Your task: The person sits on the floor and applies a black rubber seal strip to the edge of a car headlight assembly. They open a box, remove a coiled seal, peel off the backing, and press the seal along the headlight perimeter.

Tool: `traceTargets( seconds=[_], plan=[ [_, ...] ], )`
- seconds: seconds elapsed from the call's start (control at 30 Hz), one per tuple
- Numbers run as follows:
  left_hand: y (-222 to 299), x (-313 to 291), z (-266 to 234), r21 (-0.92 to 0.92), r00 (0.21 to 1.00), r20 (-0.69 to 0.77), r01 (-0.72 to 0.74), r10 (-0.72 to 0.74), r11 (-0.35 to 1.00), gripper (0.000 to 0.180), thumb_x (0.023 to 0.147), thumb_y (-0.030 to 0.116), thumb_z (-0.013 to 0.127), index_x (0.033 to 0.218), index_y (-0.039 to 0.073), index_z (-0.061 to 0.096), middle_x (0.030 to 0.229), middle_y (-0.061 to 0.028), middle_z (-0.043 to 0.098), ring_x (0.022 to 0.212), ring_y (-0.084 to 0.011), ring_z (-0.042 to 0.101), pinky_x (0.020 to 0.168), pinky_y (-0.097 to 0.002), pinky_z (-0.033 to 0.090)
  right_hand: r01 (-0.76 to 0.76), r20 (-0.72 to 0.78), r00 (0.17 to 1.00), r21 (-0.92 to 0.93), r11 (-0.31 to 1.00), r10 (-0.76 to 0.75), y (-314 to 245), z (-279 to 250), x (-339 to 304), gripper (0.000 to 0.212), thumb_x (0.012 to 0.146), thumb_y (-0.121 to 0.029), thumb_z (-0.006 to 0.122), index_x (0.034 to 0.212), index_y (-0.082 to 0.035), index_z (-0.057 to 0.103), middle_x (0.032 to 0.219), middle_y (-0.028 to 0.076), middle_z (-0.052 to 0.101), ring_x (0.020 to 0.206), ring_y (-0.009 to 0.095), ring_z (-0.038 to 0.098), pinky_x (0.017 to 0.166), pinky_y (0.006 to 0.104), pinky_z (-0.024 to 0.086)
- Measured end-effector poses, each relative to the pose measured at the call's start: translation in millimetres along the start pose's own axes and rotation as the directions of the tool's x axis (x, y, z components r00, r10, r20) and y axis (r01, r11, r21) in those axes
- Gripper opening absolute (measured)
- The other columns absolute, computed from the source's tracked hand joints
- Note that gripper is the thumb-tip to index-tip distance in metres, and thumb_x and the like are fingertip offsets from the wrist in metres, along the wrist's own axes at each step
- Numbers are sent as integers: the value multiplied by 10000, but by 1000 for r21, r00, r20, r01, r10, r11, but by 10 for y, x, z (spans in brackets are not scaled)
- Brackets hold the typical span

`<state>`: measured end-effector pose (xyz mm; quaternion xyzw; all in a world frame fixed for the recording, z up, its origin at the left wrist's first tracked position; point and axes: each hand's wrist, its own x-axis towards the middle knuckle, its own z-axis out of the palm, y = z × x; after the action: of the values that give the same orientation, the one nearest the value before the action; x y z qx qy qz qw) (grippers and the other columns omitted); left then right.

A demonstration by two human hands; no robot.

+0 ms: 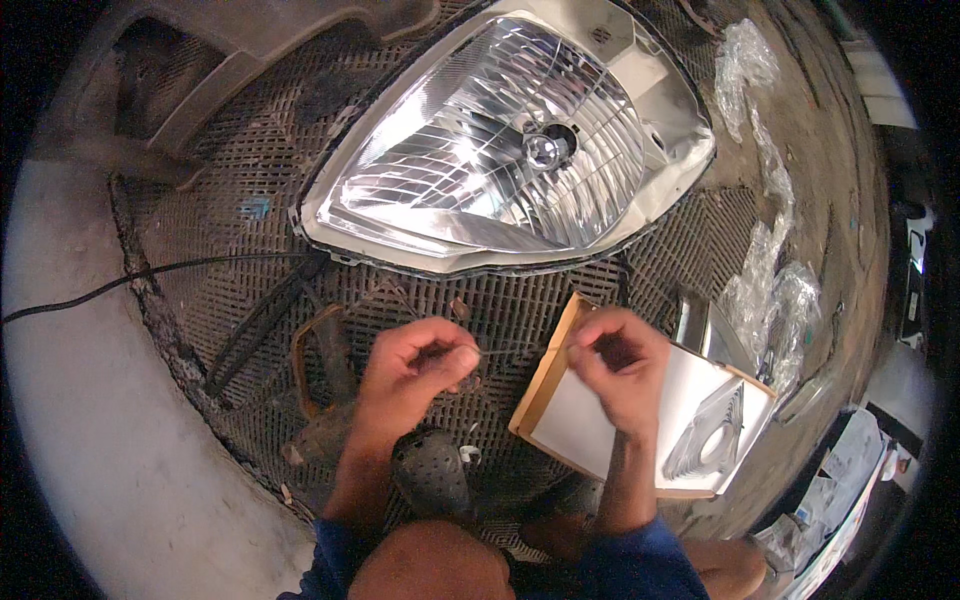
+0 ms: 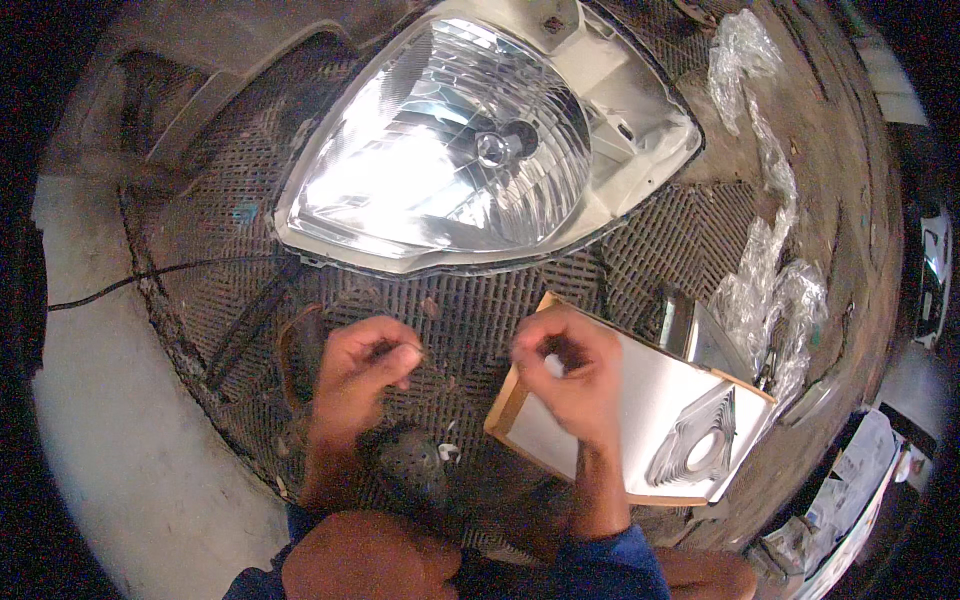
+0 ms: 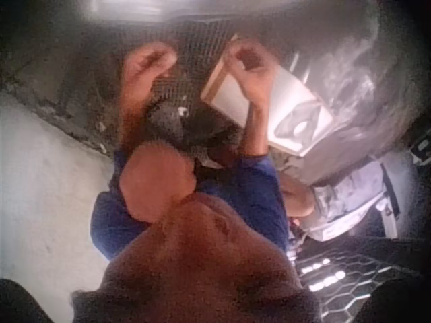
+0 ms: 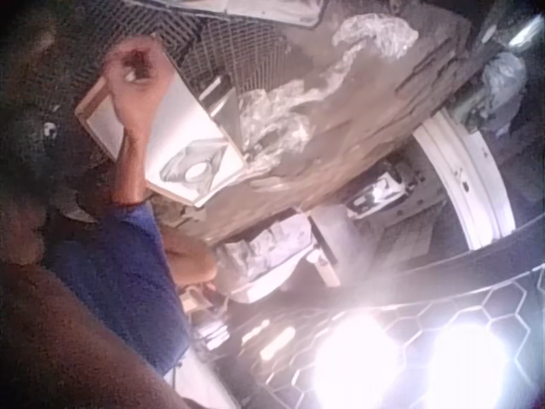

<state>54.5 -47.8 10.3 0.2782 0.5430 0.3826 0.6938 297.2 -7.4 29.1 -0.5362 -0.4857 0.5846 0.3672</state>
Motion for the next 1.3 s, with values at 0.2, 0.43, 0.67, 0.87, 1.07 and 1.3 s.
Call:
traceTargets(
  seconds=[0.2,0.43,0.67,0.87,1.07,1.3],
  plan=[
    [71,-72,-242,-268,964,-177,-243,200,932,112,867,104,696,914,23,635,870,-13,580,744,-100,540,642,-268,513,11,-421,906,-95,995,-50,-51,-364,85,119,855,56,714,945,-10,670,920,27,677,794,84,609,725,230,511],
    [137,22,80,513,935,-116,-233,336,826,140,906,127,695,887,23,604,668,-60,531,595,-169,524,583,-329,468,75,-77,990,-389,918,-114,-32,64,123,141,836,-48,803,954,-10,735,934,82,746,799,132,695,724,273,542],
    [-47,301,231,687,854,-42,-353,519,636,212,1012,103,579,1187,24,669,863,-137,669,700,-185,611,674,-331,509,251,-55,944,-518,818,-324,53,316,350,194,837,16,758,1023,-24,719,954,112,735,840,226,720,762,314,560],
    [-95,314,307,660,841,-87,-352,534,663,237,1016,109,579,1215,3,652,936,-131,673,722,-202,636,687,-326,514,321,-10,913,-597,735,-407,79,371,432,200,816,38,767,998,-28,715,911,95,724,813,216,709,736,309,557],
    [-94,428,361,757,793,-60,-360,606,546,250,926,92,695,1171,46,694,888,-108,648,659,-221,612,600,-335,499,407,99,886,-636,656,-453,65,342,534,235,774,23,789,989,-48,725,888,98,714,820,267,680,710,344,545],
    [-213,570,419,839,695,-59,-355,717,413,232,832,48,769,1061,80,750,810,-94,607,647,-260,607,586,-356,494,400,97,884,-666,630,-458,144,373,536,255,777,51,770,1008,-50,727,921,113,716,832,276,689,727,361,556]
  ],
)
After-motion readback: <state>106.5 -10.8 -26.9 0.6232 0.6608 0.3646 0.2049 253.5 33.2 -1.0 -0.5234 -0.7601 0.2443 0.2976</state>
